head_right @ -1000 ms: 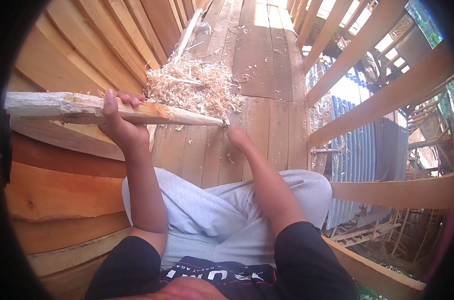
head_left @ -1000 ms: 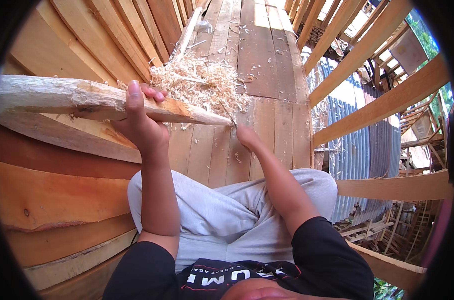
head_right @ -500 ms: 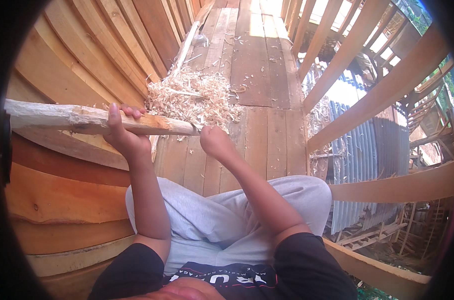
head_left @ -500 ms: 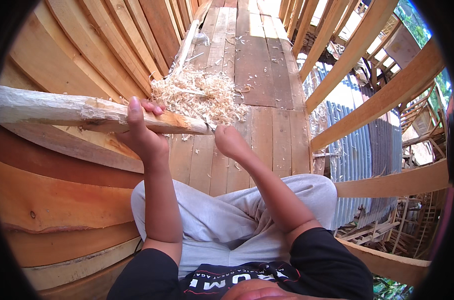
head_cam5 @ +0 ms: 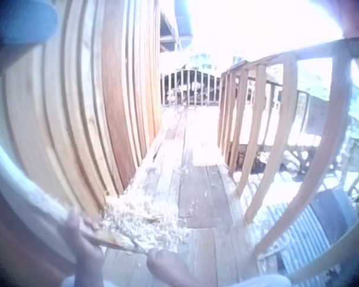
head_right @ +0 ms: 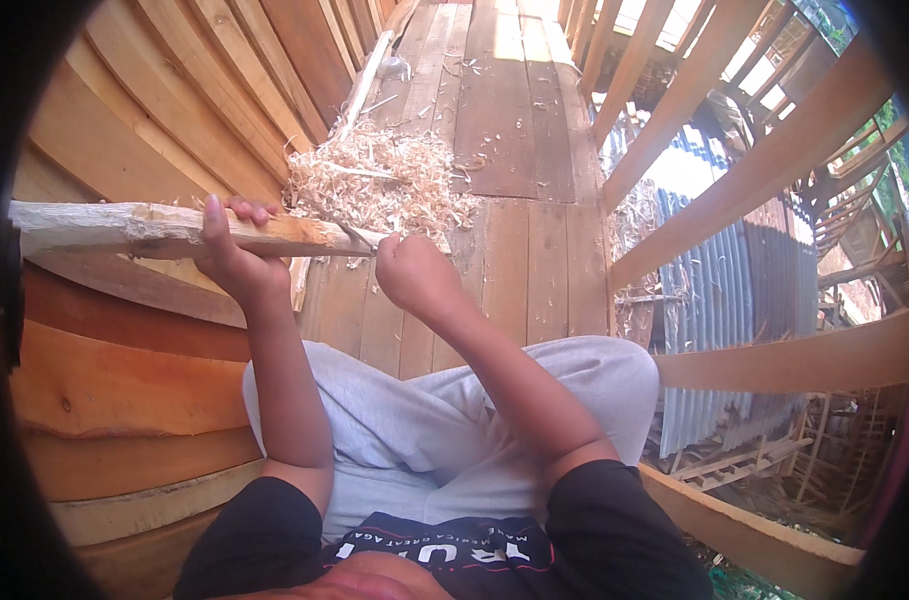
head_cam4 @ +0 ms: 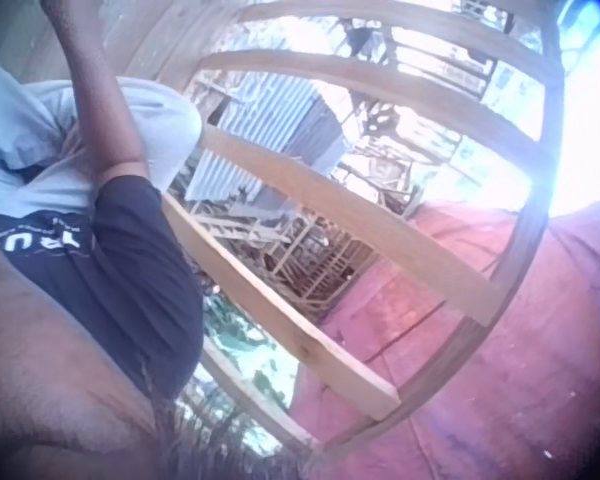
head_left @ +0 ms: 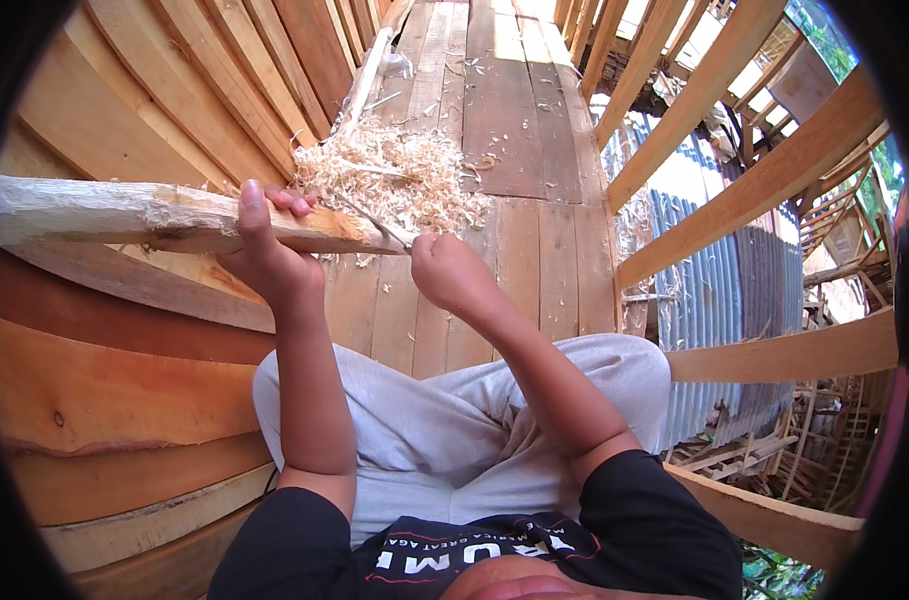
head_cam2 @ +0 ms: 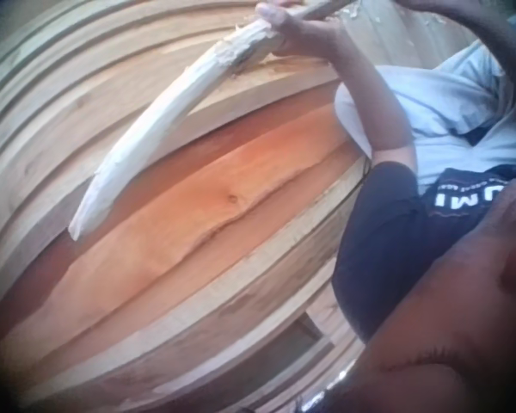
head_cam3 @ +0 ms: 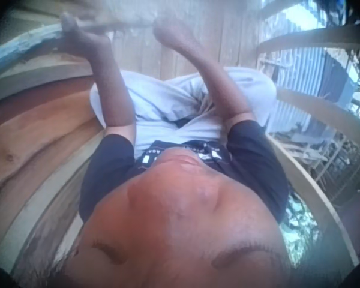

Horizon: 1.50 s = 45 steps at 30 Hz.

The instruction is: The person sits cross-legged on a wooden floor and uses a knife to carve a long, curved piece of wood. They repeatedly shave off thin layers of wood, rotating the piece to work on different sides and gradually shaping it.

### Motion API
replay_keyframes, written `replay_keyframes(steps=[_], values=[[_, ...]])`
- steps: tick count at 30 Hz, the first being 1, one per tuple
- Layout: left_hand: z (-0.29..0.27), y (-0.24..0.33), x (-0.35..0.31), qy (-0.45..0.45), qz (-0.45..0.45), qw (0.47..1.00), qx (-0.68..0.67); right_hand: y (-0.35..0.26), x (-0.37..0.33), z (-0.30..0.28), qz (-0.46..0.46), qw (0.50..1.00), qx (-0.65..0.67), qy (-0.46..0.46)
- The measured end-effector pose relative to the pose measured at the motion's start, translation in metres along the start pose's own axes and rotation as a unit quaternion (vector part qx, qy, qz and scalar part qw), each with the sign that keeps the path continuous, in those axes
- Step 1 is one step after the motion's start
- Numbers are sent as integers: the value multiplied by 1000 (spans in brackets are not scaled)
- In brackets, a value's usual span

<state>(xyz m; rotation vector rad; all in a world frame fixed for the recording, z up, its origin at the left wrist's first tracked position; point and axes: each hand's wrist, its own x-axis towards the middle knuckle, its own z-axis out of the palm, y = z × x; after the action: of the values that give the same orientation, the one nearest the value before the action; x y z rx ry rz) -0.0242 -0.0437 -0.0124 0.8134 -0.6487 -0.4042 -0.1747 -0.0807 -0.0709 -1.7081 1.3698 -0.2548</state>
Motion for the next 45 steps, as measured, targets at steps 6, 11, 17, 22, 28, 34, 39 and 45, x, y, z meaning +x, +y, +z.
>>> replay_keyframes(steps=[6, 11, 17, 22, 28, 34, 39, 45], values=[[19, -10, 0, -11, -14, 999, -32, 191, 100, 51, 65, 981, -88, 162], [16, -5, -3, -19, -14, 1000, -11, 162, 99, 46, 71, 995, -70, 27], [4, -3, -1, -14, 2, 1000, 5, 25, 12, 12, 4, 999, 23, 48], [2, 0, 3, -4, -12, 1000, -10, 83, 74, 36, 29, 998, -31, 42], [11, -8, 1, -25, -29, 999, -34, 179, 115, 38, 16, 974, -224, -9], [-1, -2, -3, -22, -4, 1000, -4, 37, 24, 15, -18, 997, -55, 54], [-6, -5, 7, -10, -7, 1000, -5, 51, 49, 26, 58, 996, 69, -9], [-6, -15, 17, -15, -15, 999, -49, 181, 110, 38, 31, 966, -256, -4]])
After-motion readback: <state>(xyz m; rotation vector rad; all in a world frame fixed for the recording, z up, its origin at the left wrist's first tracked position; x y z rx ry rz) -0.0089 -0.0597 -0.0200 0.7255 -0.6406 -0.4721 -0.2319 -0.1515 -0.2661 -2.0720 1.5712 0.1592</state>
